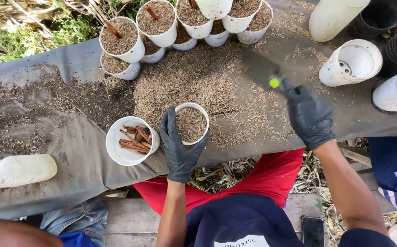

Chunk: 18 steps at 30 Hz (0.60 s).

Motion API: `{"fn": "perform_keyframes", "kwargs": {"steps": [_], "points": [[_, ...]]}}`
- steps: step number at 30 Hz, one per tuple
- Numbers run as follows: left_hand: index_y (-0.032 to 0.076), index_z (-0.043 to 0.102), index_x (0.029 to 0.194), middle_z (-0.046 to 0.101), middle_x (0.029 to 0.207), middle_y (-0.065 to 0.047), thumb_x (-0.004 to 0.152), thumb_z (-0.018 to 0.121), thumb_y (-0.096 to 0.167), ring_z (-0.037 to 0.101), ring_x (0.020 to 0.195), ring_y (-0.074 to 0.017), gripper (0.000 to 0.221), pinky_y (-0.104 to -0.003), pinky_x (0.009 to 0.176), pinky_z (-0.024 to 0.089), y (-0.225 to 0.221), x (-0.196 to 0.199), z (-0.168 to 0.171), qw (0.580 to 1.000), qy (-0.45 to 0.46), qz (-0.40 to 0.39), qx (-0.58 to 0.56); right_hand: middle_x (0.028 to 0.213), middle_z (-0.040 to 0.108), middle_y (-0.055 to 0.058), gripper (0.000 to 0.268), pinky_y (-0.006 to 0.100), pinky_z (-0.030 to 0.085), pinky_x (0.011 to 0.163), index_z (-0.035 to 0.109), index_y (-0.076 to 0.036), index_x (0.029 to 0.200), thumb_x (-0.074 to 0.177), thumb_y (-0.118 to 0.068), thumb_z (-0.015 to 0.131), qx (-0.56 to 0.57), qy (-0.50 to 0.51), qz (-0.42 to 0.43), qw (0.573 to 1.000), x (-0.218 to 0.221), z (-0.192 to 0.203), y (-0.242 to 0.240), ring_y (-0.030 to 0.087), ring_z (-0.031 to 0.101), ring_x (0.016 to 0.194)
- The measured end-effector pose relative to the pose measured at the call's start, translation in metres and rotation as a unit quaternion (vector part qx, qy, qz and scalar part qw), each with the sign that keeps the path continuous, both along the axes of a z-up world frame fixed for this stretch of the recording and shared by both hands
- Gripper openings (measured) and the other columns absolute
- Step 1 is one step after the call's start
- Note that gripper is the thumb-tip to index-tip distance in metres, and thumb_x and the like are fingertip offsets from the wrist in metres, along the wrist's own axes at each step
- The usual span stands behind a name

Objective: Filling small plastic cups with soil using a hand trowel and planting plant cuttings into them.

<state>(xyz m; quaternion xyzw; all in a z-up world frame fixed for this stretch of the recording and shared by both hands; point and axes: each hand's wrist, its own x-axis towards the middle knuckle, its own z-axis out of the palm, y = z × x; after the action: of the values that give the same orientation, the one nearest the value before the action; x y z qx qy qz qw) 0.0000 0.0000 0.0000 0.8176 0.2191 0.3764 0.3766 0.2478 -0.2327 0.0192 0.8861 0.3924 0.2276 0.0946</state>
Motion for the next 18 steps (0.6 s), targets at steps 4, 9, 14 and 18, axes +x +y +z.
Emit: {"fn": "perform_keyframes", "kwargs": {"steps": [4,9,14,18], "points": [[0.008,0.028,0.16,0.038,0.152,-0.027,0.078,0.091,0.037,0.041,0.14,-0.0518,0.107,-0.068,0.114,0.036,-0.005,0.001,-0.007,1.0,0.007,-0.003,-0.01,0.095,0.07,0.0,0.032,0.027,0.058,0.059,0.074,-0.027,0.128,0.098,-0.032,0.064,0.045,0.066,0.042,0.996,0.007,-0.039,-0.012,0.02,0.072,0.079],[0.008,0.028,0.161,0.037,0.15,-0.03,0.078,0.091,0.036,0.04,0.139,-0.0543,0.108,-0.07,0.112,0.036,-0.013,-0.004,-0.009,0.999,0.024,-0.014,-0.02,0.106,0.07,0.018,0.05,0.048,0.06,0.067,0.063,-0.01,0.144,0.096,-0.025,0.066,0.163,0.244,0.097,0.951,0.006,-0.036,-0.012,0.041,0.071,0.087],[0.008,0.03,0.161,0.039,0.149,-0.029,0.076,0.092,0.034,0.043,0.139,-0.0524,0.109,-0.067,0.113,0.037,-0.016,-0.002,-0.021,1.0,0.008,-0.023,-0.015,0.115,0.071,0.02,0.048,0.049,0.059,0.074,0.066,-0.01,0.143,0.097,-0.021,0.073,0.308,0.285,0.102,0.902,0.002,-0.072,-0.018,0.044,0.069,0.097],[0.006,0.032,0.16,0.04,0.148,-0.03,0.074,0.093,0.034,0.044,0.137,-0.0531,0.109,-0.066,0.113,0.039,-0.018,-0.003,-0.023,1.0,0.003,-0.026,-0.011,0.118,0.068,0.016,0.05,0.049,0.06,0.072,0.065,-0.016,0.146,0.097,-0.025,0.071,0.287,0.24,0.078,0.924,0.006,-0.103,-0.036,0.041,0.069,0.096]]}}
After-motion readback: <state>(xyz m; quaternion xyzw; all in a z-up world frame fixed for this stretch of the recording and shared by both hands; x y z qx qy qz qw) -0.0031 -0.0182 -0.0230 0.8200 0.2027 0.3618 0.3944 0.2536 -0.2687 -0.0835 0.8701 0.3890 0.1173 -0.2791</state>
